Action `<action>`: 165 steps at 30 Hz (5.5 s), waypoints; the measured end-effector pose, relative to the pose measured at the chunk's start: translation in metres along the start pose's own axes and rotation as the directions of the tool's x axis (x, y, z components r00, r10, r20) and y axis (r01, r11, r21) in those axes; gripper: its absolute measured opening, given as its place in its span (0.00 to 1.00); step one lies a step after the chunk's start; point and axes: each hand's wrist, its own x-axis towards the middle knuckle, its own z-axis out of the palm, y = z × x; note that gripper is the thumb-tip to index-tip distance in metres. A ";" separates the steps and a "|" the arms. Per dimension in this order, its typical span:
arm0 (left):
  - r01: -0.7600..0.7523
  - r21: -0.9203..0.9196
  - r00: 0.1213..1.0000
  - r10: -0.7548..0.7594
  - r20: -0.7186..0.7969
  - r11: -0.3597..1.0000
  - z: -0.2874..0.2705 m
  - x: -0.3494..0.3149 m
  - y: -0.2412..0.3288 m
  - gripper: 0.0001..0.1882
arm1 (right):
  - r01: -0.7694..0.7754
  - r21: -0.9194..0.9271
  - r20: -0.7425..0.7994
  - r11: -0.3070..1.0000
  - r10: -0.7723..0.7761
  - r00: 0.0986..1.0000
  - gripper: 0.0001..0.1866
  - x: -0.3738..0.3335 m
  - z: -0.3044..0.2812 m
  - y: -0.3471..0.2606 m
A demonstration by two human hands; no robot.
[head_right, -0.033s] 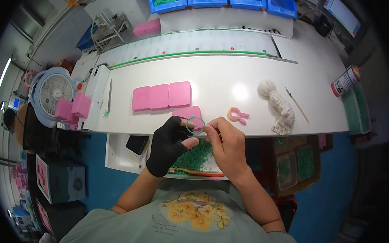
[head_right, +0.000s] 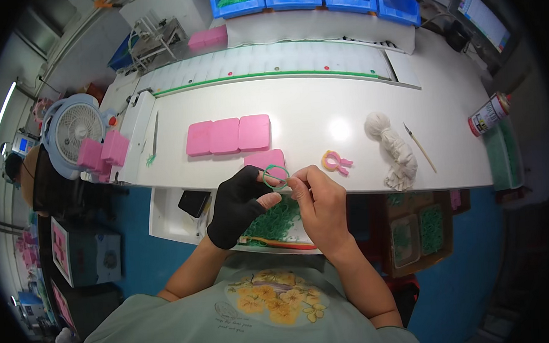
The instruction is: Assembling small decorative wax components into silicone molds.
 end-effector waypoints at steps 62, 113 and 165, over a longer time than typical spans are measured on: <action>-0.060 0.071 0.998 0.062 -0.028 0.996 -0.006 0.002 -0.008 0.10 | -0.063 0.039 0.093 0.997 0.059 0.994 0.06 -0.009 0.001 0.017; -0.112 0.062 0.992 0.115 -0.046 0.992 -0.001 -0.006 -0.006 0.10 | 0.259 -0.263 0.042 0.929 -0.258 0.965 0.06 -0.014 -0.010 0.005; -0.278 0.864 0.961 0.126 0.247 0.420 -0.025 0.036 -0.012 0.39 | 0.265 -0.522 0.088 0.811 -0.257 0.962 0.16 0.019 -0.071 0.050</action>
